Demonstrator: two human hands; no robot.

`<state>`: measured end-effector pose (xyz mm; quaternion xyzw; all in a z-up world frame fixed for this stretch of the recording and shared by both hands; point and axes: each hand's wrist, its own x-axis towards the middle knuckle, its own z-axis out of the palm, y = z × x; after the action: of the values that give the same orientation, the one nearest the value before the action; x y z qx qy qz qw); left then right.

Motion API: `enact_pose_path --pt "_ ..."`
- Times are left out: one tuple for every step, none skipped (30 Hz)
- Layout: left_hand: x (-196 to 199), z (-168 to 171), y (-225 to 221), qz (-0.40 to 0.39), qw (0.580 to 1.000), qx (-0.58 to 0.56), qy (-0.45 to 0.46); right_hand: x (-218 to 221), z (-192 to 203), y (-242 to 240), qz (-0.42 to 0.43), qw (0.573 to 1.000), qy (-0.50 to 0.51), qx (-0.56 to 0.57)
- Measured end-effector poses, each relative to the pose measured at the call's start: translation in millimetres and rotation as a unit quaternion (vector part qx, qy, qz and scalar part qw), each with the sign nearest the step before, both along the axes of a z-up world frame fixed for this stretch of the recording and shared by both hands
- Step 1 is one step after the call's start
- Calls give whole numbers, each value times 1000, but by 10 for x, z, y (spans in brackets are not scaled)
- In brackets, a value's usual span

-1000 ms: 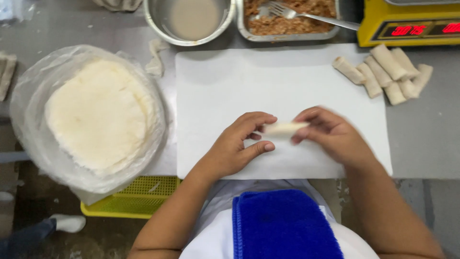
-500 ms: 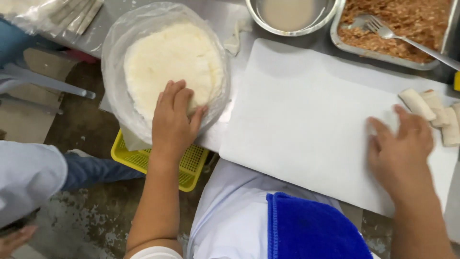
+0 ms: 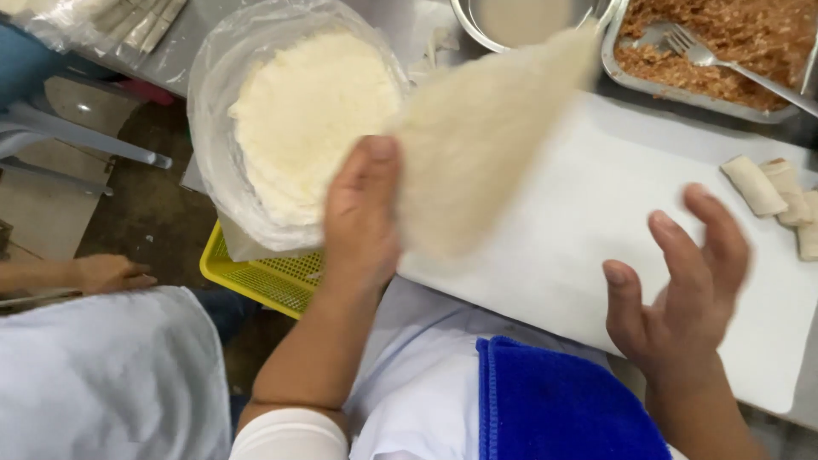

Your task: Peeling individual spring roll wrappers from a stack, adding filling with a fork, and rolling them into finished spring rolls on a preparation board.

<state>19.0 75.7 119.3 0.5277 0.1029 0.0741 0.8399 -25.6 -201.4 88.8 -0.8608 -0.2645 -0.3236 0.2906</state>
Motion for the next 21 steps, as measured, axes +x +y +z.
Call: enact_pose_path --pt "36 -209 -164 -2 1000 -1 3 17 4 -16 -2 1000 3 -1" --pt "83 -420 -335 -23 996 -85 32 38 8 -37 1 998 48 -52" --pt "126 -629 -509 -44 983 -168 61 59 12 -58 5 990 94 -102" --pt "160 -800 -558 -48 982 -170 62 146 -215 -54 1 990 95 -103" --pt "192 -972 -605 -63 976 -170 120 232 -443 -49 -22 943 239 -231" --pt "211 -1145 -648 -76 966 -171 179 315 -673 -42 -47 857 376 -348" --pt "185 -1164 -617 -78 965 -172 182 262 -674 -24 -48 856 379 -349" --pt "189 -1185 -587 -91 957 -199 192 243 -678 -8 -49 861 387 -326" --pt "190 -1207 -557 -105 947 -225 203 221 -683 8 -50 866 395 -304" --pt "149 -1257 -521 -103 946 -225 209 182 -730 25 -47 863 401 -304" --pt "103 -1299 -485 -116 949 -232 178 136 -770 41 -35 886 355 -295" --pt "155 -1325 -450 -134 953 -237 134 179 -804 58 -28 911 297 -283" --pt "157 -1305 -424 -136 953 -236 129 181 -812 87 -30 913 293 -282" --pt "125 -1289 -400 -153 959 -193 141 156 -817 115 -13 921 303 -244" --pt "94 -1276 -374 -170 962 -150 152 132 -825 144 4 927 312 -206" --pt "57 -1166 -378 -170 962 -150 151 129 -809 175 3 928 312 -205" --pt "22 -1060 -381 -187 964 -132 138 129 -798 207 13 934 311 -175" --pt "-27 -960 -392 -203 964 -116 127 115 -784 230 22 938 313 -146" --pt "-68 -938 -350 -203 964 -117 128 109 -749 262 22 938 314 -147" --pt "-118 -917 -304 -237 964 -43 116 98 -716 297 31 936 323 -136" --pt "-167 -892 -256 -269 957 32 104 88 -681 334 41 934 332 -125"
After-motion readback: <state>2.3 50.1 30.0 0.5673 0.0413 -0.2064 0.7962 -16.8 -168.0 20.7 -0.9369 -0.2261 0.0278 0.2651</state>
